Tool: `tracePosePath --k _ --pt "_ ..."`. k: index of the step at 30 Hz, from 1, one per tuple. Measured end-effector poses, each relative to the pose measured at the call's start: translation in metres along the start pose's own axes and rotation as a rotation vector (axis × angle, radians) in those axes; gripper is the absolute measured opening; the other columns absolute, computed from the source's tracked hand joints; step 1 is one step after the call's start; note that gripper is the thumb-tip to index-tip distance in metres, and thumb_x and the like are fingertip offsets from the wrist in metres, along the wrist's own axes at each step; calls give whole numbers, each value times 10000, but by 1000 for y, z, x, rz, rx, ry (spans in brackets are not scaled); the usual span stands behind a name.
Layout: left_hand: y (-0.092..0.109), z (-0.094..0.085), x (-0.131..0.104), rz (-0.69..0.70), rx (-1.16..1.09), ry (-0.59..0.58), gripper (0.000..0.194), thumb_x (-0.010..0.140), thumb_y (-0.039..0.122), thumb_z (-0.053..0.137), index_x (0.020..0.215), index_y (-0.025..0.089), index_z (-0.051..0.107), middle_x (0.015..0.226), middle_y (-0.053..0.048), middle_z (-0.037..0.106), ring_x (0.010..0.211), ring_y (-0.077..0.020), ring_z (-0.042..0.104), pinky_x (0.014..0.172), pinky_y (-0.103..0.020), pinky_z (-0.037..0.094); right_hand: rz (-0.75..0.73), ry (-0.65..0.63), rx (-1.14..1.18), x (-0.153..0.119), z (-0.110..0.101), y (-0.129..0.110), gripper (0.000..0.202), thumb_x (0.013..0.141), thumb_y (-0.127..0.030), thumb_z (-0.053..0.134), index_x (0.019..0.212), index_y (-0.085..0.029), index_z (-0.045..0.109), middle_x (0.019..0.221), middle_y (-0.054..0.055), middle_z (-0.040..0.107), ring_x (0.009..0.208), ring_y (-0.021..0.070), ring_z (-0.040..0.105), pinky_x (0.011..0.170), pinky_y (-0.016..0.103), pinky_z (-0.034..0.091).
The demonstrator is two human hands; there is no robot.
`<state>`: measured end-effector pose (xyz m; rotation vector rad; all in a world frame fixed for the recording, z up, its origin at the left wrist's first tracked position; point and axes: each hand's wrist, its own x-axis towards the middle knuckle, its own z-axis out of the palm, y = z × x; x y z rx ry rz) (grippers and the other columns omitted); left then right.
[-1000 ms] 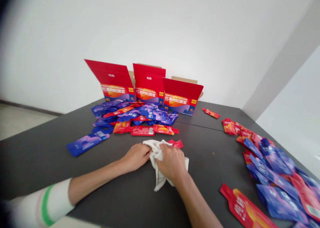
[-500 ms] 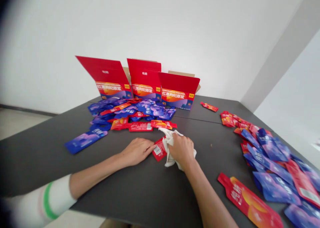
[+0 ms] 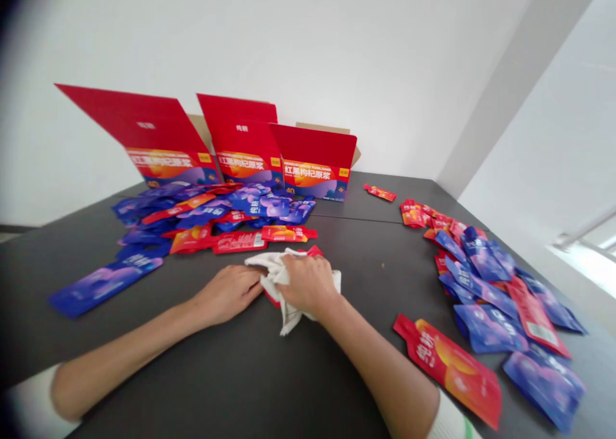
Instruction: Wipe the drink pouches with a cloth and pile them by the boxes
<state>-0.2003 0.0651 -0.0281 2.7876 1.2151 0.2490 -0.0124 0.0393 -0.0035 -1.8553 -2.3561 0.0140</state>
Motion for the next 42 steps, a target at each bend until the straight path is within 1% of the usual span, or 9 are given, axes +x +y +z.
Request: tracePosePath --k 4,8,13,17,22,26,31,37,42 --pt "-2 1 1 9 -37 2 413 952 372 272 846 216 639 888 -46 686 876 -198 621 751 -281 412 170 -14 -41 2 1 6 354 857 -421 373 1068 -214 567 976 89 661 884 239 621 746 330 420" --pt "-2 2 1 -4 -26 -5 370 936 355 319 801 209 632 862 -49 685 829 -203 625 715 -284 408 -10 -14 -4 1 1 6 341 815 -454 441 1051 -241 564 980 61 659 900 225 612 758 309 412" --pt "-3 2 1 1 -54 3 397 949 371 284 842 223 636 890 -44 689 878 -204 626 748 -285 410 154 -39 -50 -2 -1 3 371 857 -443 361 1067 -214 563 966 94 655 876 234 615 749 330 416" --pt "-1 0 1 -15 0 -10 344 929 328 333 809 205 631 867 -56 689 842 -215 633 712 -289 413 -44 -13 -14 -5 -2 -1 327 812 -457 440 1038 -252 554 969 53 655 889 225 611 750 313 420" --pt "0 1 0 -1 -8 14 415 953 373 271 788 212 615 848 -40 686 825 -191 631 713 -275 415 173 -6 -76 -5 -2 -2 300 830 -396 423 1034 -222 557 939 81 661 869 237 619 744 328 423" --pt "-1 2 -1 -25 58 11 319 923 312 349 808 201 625 859 -58 688 827 -212 633 694 -288 421 -50 -8 -2 -7 -1 -6 314 804 -453 459 1020 -248 559 945 48 662 869 226 617 742 308 423" --pt "3 0 -2 -1 31 41 424 957 356 267 792 199 624 853 -47 688 827 -185 631 700 -266 422 215 -39 -74 -3 -3 2 342 841 -407 392 1076 -223 559 938 88 661 862 236 622 727 317 421" --pt "2 2 -2 -8 60 27 308 919 300 367 829 193 641 876 -58 688 830 -198 633 706 -277 434 -48 -38 -11 -3 -1 -1 328 811 -458 447 1040 -250 556 957 59 658 882 231 615 740 310 420" --pt "4 1 -2 44 30 62 424 963 334 266 782 195 623 847 -41 687 816 -174 630 693 -255 419 224 -34 -88 6 -3 10 360 859 -422 368 1096 -225 555 954 100 658 866 247 626 713 322 426"
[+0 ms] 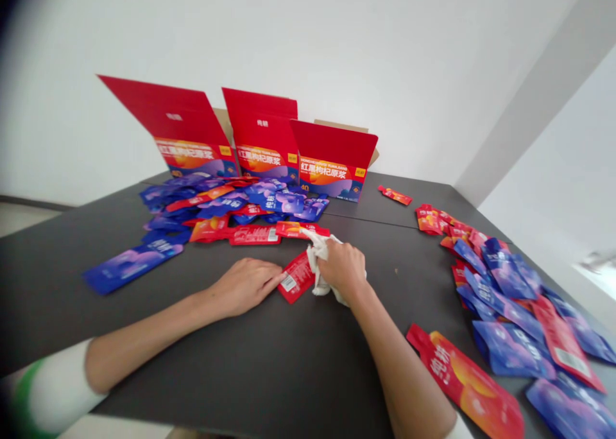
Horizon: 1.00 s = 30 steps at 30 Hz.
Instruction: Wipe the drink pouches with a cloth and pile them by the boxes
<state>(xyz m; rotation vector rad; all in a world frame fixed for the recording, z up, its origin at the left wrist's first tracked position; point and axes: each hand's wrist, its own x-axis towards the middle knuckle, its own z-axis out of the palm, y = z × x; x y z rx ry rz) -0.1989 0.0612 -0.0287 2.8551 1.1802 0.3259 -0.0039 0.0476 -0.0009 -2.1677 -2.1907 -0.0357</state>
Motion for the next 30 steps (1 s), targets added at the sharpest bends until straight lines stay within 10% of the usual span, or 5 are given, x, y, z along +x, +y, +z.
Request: tracePosePath --k 5,10,15,21,30 --pt "-1 -1 0 16 65 0 343 942 315 328 823 187 623 875 -50 684 823 -187 630 676 -263 418 -282 26 67 -4 2 -10 326 803 -434 466 1050 -249 571 953 63 661 893 238 617 746 305 422" --pt "2 -4 -1 43 88 -3 427 967 321 251 763 189 603 826 -37 683 776 -174 630 648 -259 408 -3 10 -3 2 1 2 338 836 -394 411 1085 -230 569 947 87 663 869 233 627 730 304 419" --pt "2 -2 -1 33 124 14 371 954 318 297 801 193 611 848 -44 683 793 -189 632 666 -270 418 -227 30 32 -5 -1 -8 326 804 -430 462 1058 -261 577 969 58 664 907 225 613 770 304 411" --pt "4 -4 -1 20 104 4 427 963 333 265 768 182 614 814 -47 677 789 -174 629 665 -253 412 43 -31 19 -1 -8 -4 350 873 -410 373 1059 -216 596 949 82 674 830 188 631 741 275 413" --pt "5 -5 -1 17 98 -1 412 959 326 271 783 190 618 835 -48 682 798 -182 630 681 -263 426 -64 20 -13 -3 -3 -10 314 842 -369 417 1078 -213 555 958 91 665 882 229 627 761 317 416"
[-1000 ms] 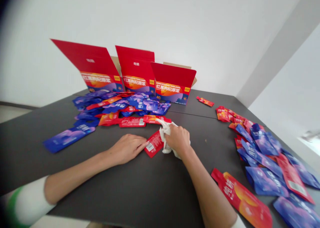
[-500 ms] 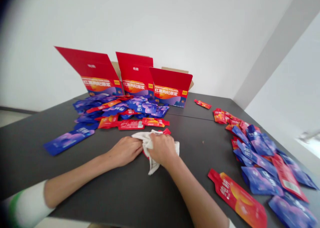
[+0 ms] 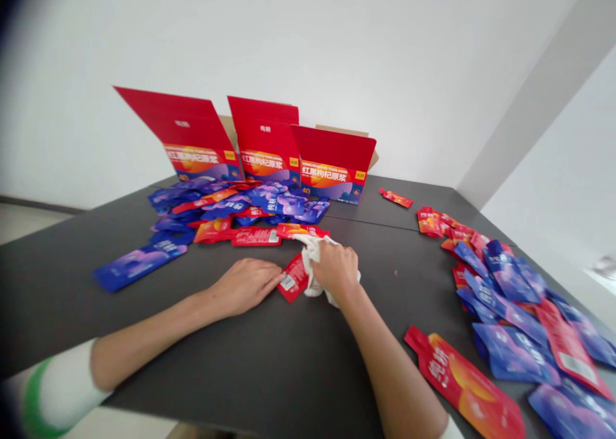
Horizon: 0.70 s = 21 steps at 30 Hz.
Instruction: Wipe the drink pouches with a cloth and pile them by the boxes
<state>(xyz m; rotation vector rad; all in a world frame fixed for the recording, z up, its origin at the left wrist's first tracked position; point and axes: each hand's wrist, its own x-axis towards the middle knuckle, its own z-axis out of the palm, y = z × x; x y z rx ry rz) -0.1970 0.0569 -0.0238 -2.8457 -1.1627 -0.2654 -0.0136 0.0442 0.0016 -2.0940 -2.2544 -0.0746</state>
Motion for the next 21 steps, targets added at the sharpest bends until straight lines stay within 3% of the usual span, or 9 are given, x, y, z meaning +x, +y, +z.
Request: tracePosePath --k 2,5,10,14,19,21 --pt "0 0 0 1 1 1 404 958 320 275 791 190 619 845 -50 683 808 -184 631 689 -266 427 -31 9 0 0 0 0 318 837 -378 430 1077 -210 553 968 94 662 898 229 622 774 316 411" --pt "-1 1 1 5 21 -5 372 951 311 299 802 190 617 850 -53 684 804 -191 632 683 -272 429 -190 25 33 0 1 0 317 815 -415 457 1058 -239 557 962 69 664 899 230 618 769 317 414" --pt "-1 1 1 -7 15 2 417 963 334 256 793 198 612 839 -42 683 794 -187 633 678 -271 427 21 2 9 1 0 3 318 845 -380 415 1072 -211 561 971 95 663 892 227 623 762 317 419" --pt "-1 1 1 -14 35 -5 372 948 316 304 793 183 615 842 -57 681 792 -188 631 668 -266 426 -202 -6 55 -1 0 -1 333 816 -405 467 1088 -234 556 999 74 659 933 221 608 796 311 411" --pt "-2 0 1 -1 12 -6 412 962 328 259 799 190 611 845 -47 679 804 -182 630 688 -263 429 -8 -3 8 0 -1 2 325 850 -382 406 1087 -219 557 963 89 664 887 227 625 766 319 419" --pt "-2 1 1 -8 20 -8 399 958 327 274 797 187 611 843 -52 679 793 -185 630 676 -263 428 -71 19 12 -2 -1 1 326 835 -389 432 1088 -226 557 965 82 664 894 229 623 773 318 418"
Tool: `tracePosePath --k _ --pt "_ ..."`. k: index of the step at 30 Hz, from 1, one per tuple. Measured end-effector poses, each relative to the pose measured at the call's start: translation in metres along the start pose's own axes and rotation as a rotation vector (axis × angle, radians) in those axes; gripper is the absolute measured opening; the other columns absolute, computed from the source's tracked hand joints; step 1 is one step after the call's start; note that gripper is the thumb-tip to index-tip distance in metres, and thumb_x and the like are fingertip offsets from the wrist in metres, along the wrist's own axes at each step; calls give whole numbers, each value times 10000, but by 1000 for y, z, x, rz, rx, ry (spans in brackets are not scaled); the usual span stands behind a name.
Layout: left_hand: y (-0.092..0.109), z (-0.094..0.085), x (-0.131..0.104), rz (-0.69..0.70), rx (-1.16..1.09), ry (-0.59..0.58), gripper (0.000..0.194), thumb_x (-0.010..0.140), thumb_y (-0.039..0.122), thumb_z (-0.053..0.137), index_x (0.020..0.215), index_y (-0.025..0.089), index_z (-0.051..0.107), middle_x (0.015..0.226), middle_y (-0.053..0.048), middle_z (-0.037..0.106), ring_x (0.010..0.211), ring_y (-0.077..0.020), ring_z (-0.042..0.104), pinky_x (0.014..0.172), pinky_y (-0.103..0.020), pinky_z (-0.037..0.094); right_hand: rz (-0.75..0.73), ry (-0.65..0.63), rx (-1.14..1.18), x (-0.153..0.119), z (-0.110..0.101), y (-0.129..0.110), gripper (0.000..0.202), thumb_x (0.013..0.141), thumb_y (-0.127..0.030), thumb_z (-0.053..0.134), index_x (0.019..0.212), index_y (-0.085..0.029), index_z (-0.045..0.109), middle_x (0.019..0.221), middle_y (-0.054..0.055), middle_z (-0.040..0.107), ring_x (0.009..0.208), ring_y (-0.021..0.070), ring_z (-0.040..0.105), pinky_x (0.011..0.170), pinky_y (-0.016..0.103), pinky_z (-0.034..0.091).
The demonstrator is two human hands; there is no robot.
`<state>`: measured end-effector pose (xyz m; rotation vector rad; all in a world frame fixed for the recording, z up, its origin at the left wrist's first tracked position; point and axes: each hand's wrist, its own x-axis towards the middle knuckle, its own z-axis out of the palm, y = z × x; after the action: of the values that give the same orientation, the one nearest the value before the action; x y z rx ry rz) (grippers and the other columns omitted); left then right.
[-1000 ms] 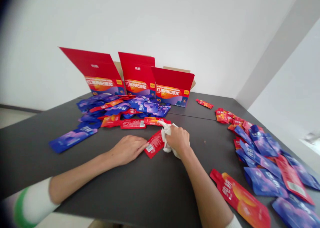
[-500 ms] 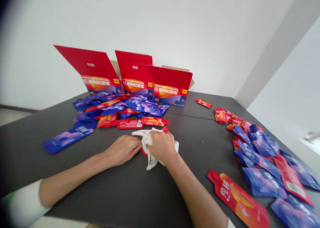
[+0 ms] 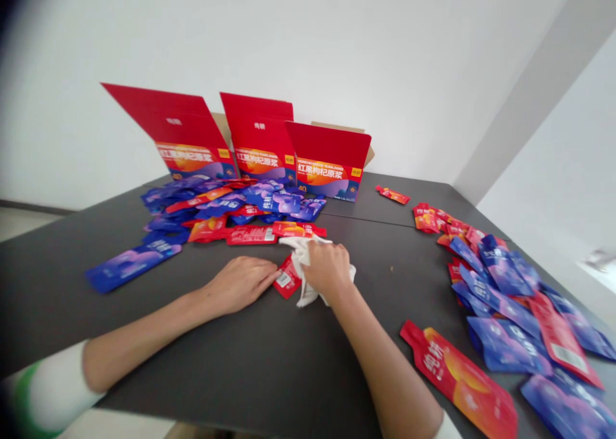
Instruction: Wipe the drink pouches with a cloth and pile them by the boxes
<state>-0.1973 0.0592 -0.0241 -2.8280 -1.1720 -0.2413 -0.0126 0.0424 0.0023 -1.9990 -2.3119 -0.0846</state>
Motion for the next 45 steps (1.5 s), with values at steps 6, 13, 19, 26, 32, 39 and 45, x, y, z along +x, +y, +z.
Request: tracePosePath --k 6,13,19,26,32,39,45 --pt "2 0 1 1 -22 6 408 956 333 280 785 187 621 822 -53 680 781 -178 630 666 -256 422 34 -20 27 3 4 3 324 828 -391 429 1070 -231 573 954 84 668 886 235 629 760 326 430" --pt "-50 -29 -7 -254 72 280 432 954 388 271 813 177 621 831 -57 679 766 -190 619 612 -251 400 282 -49 106 6 6 40 379 842 -425 368 1042 -212 610 935 102 671 849 237 632 668 309 440" --pt "-130 -59 1 -397 213 572 364 949 321 289 1049 140 588 1029 -111 627 954 -220 573 794 -305 430 231 -49 142 4 12 43 377 846 -442 369 1038 -225 612 914 88 674 831 232 633 663 304 428" --pt "-158 -38 17 -147 131 373 258 881 188 418 1049 174 614 1134 -76 619 1080 -167 543 966 -312 409 192 -30 139 5 20 45 423 833 -441 403 1160 -228 569 936 94 682 880 243 631 699 311 428" --pt "-146 -24 2 -145 107 376 447 911 334 401 1321 155 400 1324 -116 487 1224 -205 446 1030 -383 361 164 -40 159 4 23 45 374 828 -407 412 1117 -242 584 919 97 682 876 259 641 707 317 417" --pt "-56 -36 50 85 -68 261 496 920 408 377 1366 198 323 1388 -100 395 1294 -201 346 1070 -361 293 208 -95 192 -4 3 50 324 796 -371 423 992 -225 637 942 110 681 882 263 640 691 320 425" --pt "-21 -9 102 253 -66 -176 828 769 681 454 1431 258 193 1487 -133 233 1361 -311 207 1063 -494 210 539 14 220 -14 -23 113 438 833 -467 353 1047 -203 630 957 109 675 863 231 632 644 272 406"
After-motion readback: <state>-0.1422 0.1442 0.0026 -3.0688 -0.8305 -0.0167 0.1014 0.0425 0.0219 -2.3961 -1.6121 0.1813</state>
